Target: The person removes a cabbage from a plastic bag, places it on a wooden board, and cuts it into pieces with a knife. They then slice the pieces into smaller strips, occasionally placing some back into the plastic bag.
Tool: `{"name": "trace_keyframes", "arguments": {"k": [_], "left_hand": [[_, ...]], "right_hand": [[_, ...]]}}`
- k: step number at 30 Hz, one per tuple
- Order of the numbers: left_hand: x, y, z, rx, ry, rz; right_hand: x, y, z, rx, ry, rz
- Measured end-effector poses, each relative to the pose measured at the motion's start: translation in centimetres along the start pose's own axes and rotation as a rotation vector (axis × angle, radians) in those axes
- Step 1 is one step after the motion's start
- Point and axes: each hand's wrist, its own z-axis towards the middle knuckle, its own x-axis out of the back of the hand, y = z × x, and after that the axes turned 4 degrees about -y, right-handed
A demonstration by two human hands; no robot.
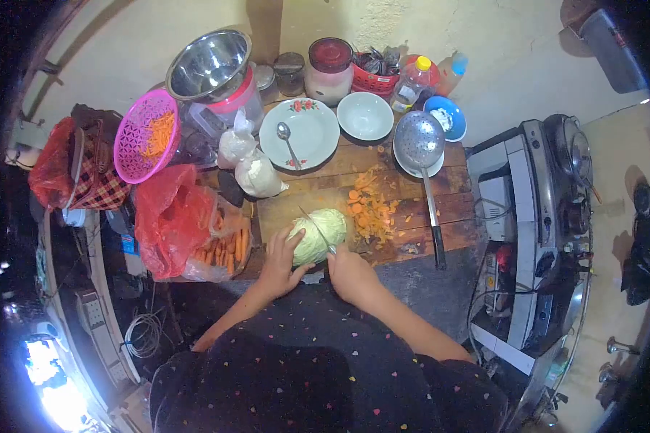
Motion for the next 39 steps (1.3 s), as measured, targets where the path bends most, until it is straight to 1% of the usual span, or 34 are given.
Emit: {"name": "trace_keyframes", "arguments": {"k": [6,11,15,18,21,24,30,33,36,39], "left_hand": [[0.4,0.4,0.9,0.070,0.014,-0.048],[0.7,0.4,0.0,0.018,-0.036,-0.033],[-0.1,0.0,-0.5,0.009,-0.033,-0.034],[-0.3,-0.2,-0.5,0.024,0.002,-0.058],[-0.3,-0.1,0.0,0.051,0.020,-0.051],[0.5,0.1,0.8,0.063,0.014,-0.092],[0.9,0.2,0.2,0.038,-0.057,-0.060],[0.6,0.0,0.2,0.040,-0.020,-0.084],[0.4,-0.7,0.1,0.045,-0.017,-0.099],[0.3,-1.3,-0.3,0.042,-0.014,-0.129]], "right_hand": [[-0.6,0.7,1.8,0.044,0.054,-0.012],[-0.1,-0.1,-1.1,-0.015,0.002,0.034],[-0.7,-0.1,-1.0,-0.041,-0.030,0.036],[-1.5,0.2,0.4,-0.014,-0.003,0.030],[-0.9,-0.3,1.5,-0.026,0.003,-0.018],[-0.6,0.3,1.9,0.037,-0.010,0.010],[0.4,-0.5,-1.2,-0.054,-0.055,0.008],[-0.3,0.3,-1.4,-0.016,-0.035,0.049],[-2.5,1.2,-0.3,0.025,0.021,0.050],[-3.0,1.1,0.5,-0.002,-0.031,0.038]]}}
